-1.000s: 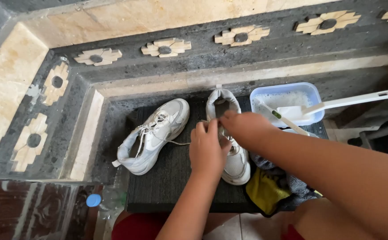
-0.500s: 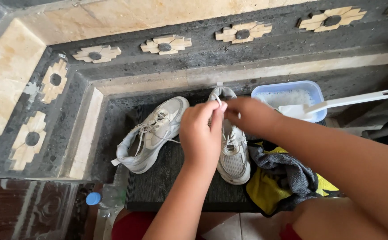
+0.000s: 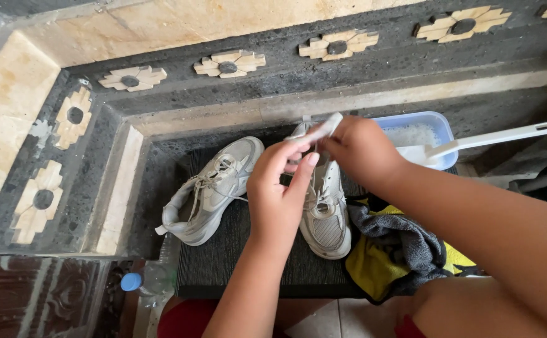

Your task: Cleaning white sneakers by untying the laces, wiping the surface with a cloth, and re-tying them.

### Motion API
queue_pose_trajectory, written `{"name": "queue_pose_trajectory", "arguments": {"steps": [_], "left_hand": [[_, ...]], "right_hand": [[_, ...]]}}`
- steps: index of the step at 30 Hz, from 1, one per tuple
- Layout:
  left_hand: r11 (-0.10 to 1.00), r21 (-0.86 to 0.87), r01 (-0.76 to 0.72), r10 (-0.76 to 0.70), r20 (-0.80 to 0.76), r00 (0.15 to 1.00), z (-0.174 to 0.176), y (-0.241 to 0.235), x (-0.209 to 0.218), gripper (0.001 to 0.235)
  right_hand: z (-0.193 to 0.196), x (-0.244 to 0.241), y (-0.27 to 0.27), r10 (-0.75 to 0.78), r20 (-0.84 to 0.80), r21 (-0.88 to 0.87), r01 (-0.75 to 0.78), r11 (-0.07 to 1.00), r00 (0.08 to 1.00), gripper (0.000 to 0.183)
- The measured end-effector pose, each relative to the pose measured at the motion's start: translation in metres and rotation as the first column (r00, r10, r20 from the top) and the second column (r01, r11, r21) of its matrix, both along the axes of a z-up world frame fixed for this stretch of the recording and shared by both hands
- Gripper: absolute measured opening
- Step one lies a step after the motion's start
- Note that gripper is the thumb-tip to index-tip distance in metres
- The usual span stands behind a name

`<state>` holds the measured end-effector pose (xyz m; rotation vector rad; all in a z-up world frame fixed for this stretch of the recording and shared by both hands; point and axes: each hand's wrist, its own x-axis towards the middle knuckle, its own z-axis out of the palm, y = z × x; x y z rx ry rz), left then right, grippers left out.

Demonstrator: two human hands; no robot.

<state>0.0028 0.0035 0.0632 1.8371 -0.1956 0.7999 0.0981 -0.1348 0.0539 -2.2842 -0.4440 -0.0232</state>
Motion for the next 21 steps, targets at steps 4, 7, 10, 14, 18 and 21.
{"name": "queue_pose_trajectory", "arguments": {"steps": [4, 7, 10, 14, 18, 21], "left_hand": [[0.997, 0.08, 0.005, 0.003, -0.091, 0.996, -0.038, 0.008, 0.006, 0.021], [0.968, 0.244, 0.066, -0.011, -0.22, 0.976, -0.062, 0.008, 0.004, 0.024], [0.93, 0.365, 0.043, 0.081, -0.318, 0.945, -0.076, 0.008, -0.007, 0.026], [0.872, 0.462, 0.161, 0.159, -0.578, 0.8, -0.095, 0.007, -0.016, 0.032], [0.877, 0.456, 0.149, 0.128, -0.521, 0.844, -0.093, 0.009, -0.015, 0.01], [0.955, 0.289, 0.072, 0.06, -0.422, 0.905, -0.095, 0.009, -0.001, 0.014]], "right_hand": [[0.011, -0.006, -0.003, 0.0, 0.092, 0.255, -0.024, 0.967, 0.996, 0.015], [0.021, -0.01, -0.003, -0.056, 0.141, 0.303, 0.011, 0.953, 0.988, 0.016], [0.03, -0.013, -0.004, -0.062, 0.302, 0.345, -0.049, 0.937, 0.951, 0.025], [0.022, 0.002, -0.01, 0.008, -0.234, 0.503, 0.114, 0.857, 0.972, 0.026], [0.013, 0.008, -0.018, 0.166, -0.116, -0.321, -0.195, 0.927, 0.979, 0.024], [0.004, -0.007, -0.017, 0.238, -0.161, -0.68, -0.282, 0.677, 0.958, 0.029]]}}
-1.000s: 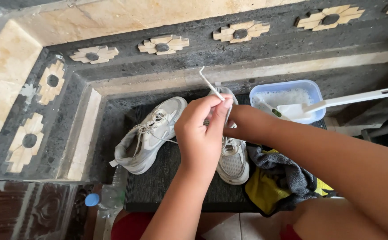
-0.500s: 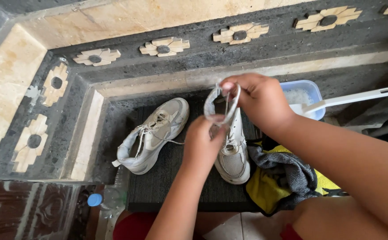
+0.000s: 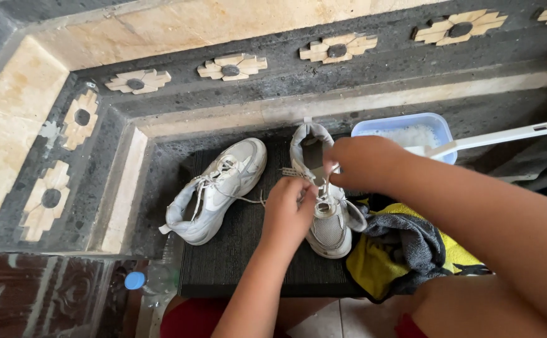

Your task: Cleaning white sneakers by untying the laces, wiping the surface with a cloth, and re-tying them.

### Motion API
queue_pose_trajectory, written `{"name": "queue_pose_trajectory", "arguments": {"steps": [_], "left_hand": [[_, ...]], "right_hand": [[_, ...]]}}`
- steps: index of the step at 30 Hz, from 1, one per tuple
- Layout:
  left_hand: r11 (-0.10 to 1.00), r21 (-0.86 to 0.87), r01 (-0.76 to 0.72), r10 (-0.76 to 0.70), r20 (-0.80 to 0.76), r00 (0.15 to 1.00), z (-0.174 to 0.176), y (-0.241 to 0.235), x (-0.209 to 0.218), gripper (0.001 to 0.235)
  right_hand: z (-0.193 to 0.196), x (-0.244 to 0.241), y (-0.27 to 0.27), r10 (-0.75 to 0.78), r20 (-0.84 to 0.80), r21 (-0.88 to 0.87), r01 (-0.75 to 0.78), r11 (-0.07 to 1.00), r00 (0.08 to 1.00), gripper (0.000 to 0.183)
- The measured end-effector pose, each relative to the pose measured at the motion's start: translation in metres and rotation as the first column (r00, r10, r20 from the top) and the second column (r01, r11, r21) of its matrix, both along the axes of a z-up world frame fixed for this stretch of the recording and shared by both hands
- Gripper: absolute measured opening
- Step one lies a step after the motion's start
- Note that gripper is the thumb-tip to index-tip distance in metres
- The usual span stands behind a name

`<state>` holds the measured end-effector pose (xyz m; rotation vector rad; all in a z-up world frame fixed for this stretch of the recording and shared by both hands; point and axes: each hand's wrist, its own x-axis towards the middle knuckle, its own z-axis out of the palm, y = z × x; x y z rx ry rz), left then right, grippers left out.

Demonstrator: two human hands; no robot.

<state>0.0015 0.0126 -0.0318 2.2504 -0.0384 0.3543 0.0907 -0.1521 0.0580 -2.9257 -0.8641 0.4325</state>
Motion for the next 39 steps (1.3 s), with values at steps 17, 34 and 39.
{"name": "queue_pose_trajectory", "arguments": {"steps": [17, 34, 39], "left_hand": [[0.453, -0.727, -0.516, 0.179, -0.493, 0.851, -0.06, 0.031, 0.044, 0.027], [0.928, -0.372, -0.038, -0.007, -0.12, 0.993, 0.009, 0.036, 0.013, 0.014], [0.993, -0.019, 0.117, -0.118, -0.08, 0.99, 0.02, 0.029, 0.02, 0.033]], "right_hand": [[-0.022, 0.011, -0.022, 0.272, -0.132, -0.25, -0.297, 0.921, 0.953, 0.021], [-0.035, 0.008, -0.006, 0.261, 0.065, 0.494, -0.258, 0.83, 0.963, 0.011], [-0.041, 0.01, -0.005, 0.037, -0.238, 0.248, 0.024, 0.969, 0.971, 0.023]]}}
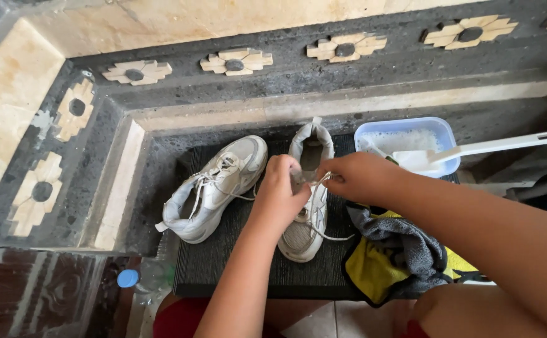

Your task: Cleaning white sneakers by untying the laces, wiping the surface with a cloth, and re-tying them.

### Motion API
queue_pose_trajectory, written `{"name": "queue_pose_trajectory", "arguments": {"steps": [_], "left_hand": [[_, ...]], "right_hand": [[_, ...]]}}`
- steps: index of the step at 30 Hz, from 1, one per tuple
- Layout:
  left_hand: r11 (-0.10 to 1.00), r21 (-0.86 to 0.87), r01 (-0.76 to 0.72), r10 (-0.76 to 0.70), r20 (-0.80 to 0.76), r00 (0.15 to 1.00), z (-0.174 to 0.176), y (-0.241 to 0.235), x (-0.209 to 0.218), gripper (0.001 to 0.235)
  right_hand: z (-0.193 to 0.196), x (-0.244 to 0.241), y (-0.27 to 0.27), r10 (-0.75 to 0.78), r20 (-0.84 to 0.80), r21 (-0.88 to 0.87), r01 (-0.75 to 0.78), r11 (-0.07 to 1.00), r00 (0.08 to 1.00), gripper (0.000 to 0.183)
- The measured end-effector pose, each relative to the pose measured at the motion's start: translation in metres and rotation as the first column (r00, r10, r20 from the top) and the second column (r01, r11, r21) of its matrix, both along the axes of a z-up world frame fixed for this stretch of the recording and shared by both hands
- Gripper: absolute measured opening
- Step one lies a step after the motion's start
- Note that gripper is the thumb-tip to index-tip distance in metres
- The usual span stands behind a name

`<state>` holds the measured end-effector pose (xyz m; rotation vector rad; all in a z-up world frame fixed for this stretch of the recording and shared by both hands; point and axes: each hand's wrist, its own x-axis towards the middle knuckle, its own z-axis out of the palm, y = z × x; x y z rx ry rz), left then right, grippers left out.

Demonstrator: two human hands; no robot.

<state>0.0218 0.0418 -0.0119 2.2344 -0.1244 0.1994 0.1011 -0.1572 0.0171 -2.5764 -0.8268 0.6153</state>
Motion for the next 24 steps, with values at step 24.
{"name": "queue_pose_trajectory", "arguments": {"steps": [24], "left_hand": [[0.846, 0.417, 0.334, -0.326, -0.093, 0.941, 0.043, 0.029, 0.01, 0.026]], "right_hand": [[0.044, -0.025, 0.001, 0.244, 0.12, -0.211, -0.215, 0.954, 0.962, 0.049]]}}
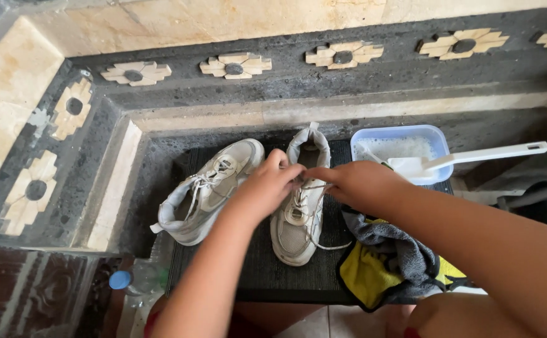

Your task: Cleaning white sneakers by untying the laces, wiping the surface with a cloth, and re-tying them.

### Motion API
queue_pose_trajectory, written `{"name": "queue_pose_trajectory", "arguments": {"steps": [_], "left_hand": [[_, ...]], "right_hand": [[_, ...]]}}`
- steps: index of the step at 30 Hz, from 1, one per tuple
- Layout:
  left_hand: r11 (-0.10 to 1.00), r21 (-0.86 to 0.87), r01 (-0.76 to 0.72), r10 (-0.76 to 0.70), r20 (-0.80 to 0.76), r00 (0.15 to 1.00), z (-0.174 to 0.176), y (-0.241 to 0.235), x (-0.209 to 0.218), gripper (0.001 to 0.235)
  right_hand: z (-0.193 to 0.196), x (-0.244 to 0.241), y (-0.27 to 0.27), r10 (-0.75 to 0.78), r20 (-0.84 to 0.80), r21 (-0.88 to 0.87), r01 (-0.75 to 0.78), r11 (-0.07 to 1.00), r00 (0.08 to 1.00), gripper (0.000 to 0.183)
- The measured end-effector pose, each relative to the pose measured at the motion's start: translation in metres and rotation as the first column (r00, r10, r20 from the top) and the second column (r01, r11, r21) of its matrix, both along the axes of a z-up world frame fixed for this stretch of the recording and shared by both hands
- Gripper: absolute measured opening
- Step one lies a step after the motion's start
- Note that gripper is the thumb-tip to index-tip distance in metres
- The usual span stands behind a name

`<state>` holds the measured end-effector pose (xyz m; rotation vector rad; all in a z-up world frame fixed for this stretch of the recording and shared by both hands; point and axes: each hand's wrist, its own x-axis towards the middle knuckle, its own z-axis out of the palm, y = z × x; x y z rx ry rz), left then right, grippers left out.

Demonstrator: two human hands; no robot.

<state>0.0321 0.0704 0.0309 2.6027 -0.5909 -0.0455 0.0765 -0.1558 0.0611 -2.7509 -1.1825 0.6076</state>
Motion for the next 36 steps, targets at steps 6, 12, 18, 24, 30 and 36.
{"name": "queue_pose_trajectory", "arguments": {"steps": [6, 12, 18, 24, 30, 36], "left_hand": [[0.996, 0.08, 0.028, -0.024, -0.045, 0.999, -0.005, 0.005, 0.015, 0.021], [0.978, 0.189, 0.094, -0.075, -0.107, 0.991, -0.011, 0.003, 0.032, 0.023], [1.0, 0.024, -0.013, 0.017, -0.2, 0.98, 0.001, -0.021, 0.024, 0.023], [0.988, -0.151, -0.02, 0.01, -0.07, 0.997, -0.033, -0.002, 0.019, 0.034], [0.996, -0.018, -0.086, 0.087, 0.036, 0.996, -0.027, 0.032, 0.01, 0.023], [0.986, 0.027, -0.162, 0.15, 0.252, 0.956, -0.016, 0.007, -0.009, 0.03]], "right_hand": [[-0.021, 0.016, 0.005, 0.041, 0.098, -0.056, -0.035, 0.998, 0.994, 0.05], [-0.037, 0.031, 0.009, -0.004, 0.139, -0.104, 0.019, 0.994, 0.99, 0.044], [-0.056, 0.037, -0.007, -0.067, 0.242, 0.027, 0.063, 0.998, 0.968, 0.041], [-0.032, 0.036, -0.02, -0.132, -0.1, -0.026, 0.13, 0.991, 0.986, 0.031], [0.013, 0.031, -0.038, -0.369, -0.365, 0.04, 0.41, 0.911, 0.855, 0.041], [0.029, 0.021, -0.044, -0.438, -0.646, 0.374, 0.759, 0.533, 0.625, 0.032]]}}
